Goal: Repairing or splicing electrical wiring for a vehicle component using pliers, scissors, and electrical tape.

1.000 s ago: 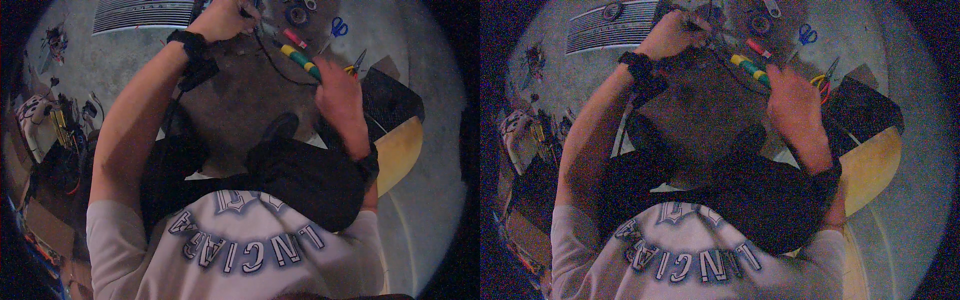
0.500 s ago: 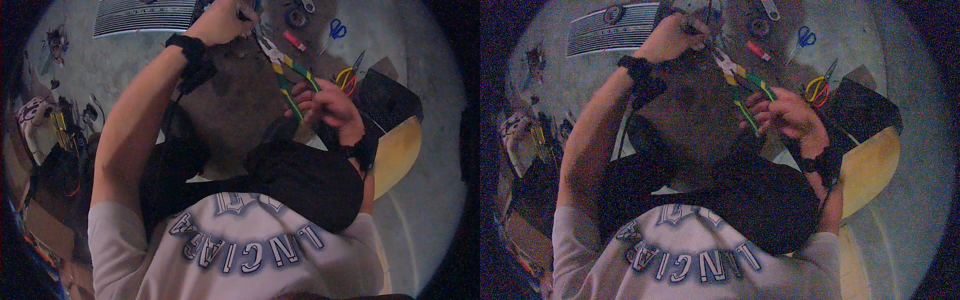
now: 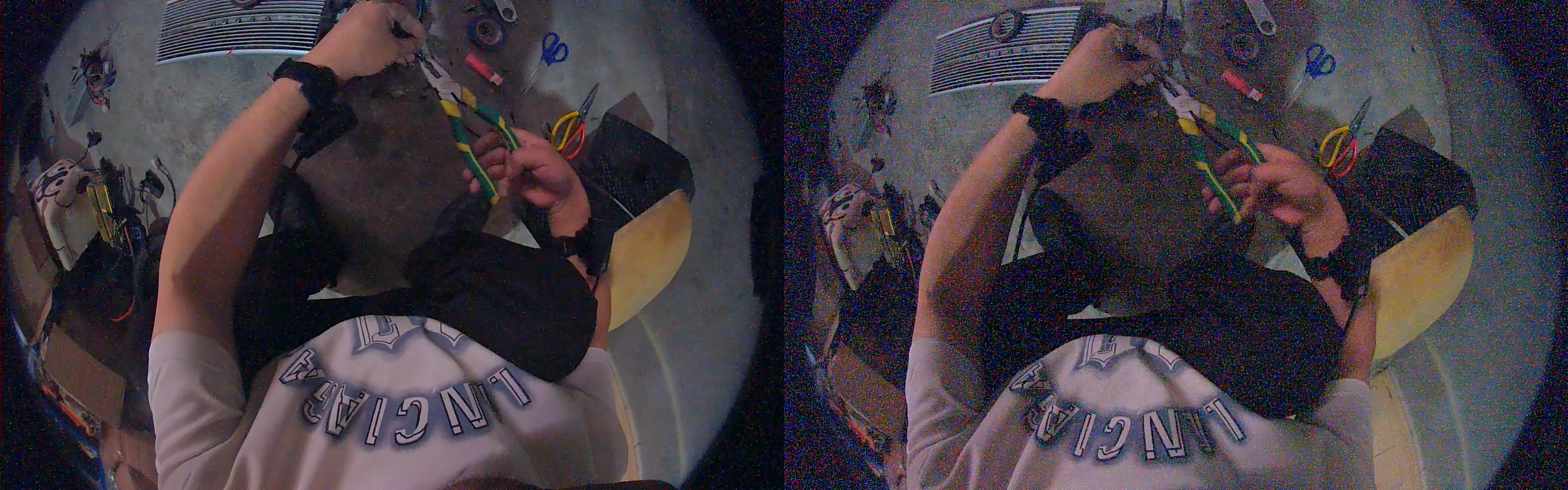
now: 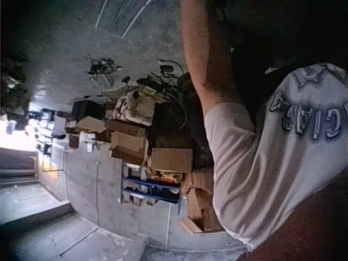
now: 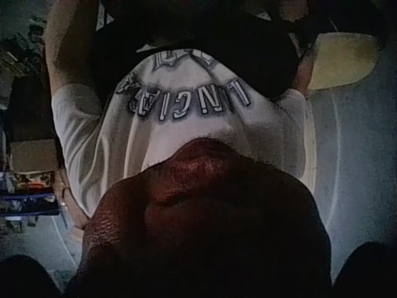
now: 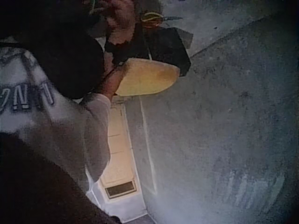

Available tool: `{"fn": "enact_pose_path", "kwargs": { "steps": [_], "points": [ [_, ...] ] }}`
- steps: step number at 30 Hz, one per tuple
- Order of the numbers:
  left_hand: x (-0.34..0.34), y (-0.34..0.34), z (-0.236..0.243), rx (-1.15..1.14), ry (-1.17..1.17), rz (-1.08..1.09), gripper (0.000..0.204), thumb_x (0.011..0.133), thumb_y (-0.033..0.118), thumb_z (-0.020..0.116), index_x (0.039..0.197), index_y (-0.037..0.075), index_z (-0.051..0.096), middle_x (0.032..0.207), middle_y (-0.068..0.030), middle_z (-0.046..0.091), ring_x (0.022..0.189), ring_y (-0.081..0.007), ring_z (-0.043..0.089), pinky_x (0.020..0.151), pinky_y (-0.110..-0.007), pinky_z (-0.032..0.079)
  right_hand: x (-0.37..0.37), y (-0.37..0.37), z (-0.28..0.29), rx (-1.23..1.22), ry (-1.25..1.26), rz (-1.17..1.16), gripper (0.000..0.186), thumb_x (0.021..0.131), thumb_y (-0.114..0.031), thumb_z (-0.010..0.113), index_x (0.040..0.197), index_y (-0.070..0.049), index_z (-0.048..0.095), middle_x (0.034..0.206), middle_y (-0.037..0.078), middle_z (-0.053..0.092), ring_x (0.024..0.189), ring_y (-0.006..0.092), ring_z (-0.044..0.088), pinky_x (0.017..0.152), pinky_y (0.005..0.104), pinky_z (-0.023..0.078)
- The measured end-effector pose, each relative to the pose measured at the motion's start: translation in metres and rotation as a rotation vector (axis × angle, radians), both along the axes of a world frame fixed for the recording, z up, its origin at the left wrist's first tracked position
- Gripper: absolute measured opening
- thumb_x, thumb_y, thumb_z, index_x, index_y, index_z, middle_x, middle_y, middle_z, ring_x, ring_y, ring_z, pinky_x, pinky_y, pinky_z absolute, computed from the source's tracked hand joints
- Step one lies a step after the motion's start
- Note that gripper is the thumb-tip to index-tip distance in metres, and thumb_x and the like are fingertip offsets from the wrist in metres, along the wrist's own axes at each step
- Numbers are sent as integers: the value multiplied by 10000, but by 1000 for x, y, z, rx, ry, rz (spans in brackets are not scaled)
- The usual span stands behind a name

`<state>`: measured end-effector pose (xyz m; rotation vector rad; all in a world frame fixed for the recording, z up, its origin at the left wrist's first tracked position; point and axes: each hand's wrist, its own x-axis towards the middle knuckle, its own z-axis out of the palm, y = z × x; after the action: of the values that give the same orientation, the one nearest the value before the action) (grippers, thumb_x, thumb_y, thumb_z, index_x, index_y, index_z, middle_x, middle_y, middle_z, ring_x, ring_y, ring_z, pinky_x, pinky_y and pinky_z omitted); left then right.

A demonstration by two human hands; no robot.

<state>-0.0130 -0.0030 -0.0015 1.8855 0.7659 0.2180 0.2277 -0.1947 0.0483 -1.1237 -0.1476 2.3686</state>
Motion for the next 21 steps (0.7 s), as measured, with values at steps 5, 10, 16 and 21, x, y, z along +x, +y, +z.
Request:
{"fn": "enact_pose_path", "kwargs": {
  "steps": [5,10,16,21],
  "points": [
    [-1,-3,1,-2,-70,42,116,820,63,623,917,34,680,829,-80,690,753,-176,654,733,-312,526,-1,-3,-3,3,9,-44,498,696,-8,522,1182,61,442,1053,272,605,868,347,660,620,322,566],
    [0,-4,7,-10,-15,47,106,823,54,624,911,21,673,809,-80,680,741,-167,644,724,-306,525,-6,6,9,-25,8,-28,499,660,19,520,1153,72,461,1027,268,610,822,327,665,544,289,538],
    [1,-4,6,-22,-42,48,104,820,49,631,909,17,673,805,-71,679,741,-151,638,721,-298,523,-6,3,8,-11,22,-52,504,644,25,520,1144,70,466,1013,258,617,804,306,668,495,246,500],
    [-2,-2,0,-72,-38,34,103,820,48,635,910,19,677,828,-72,684,749,-146,638,722,-297,524,-8,4,8,-46,9,-73,553,641,43,492,1189,73,426,992,284,603,774,335,668,470,261,497]
  ]
}}
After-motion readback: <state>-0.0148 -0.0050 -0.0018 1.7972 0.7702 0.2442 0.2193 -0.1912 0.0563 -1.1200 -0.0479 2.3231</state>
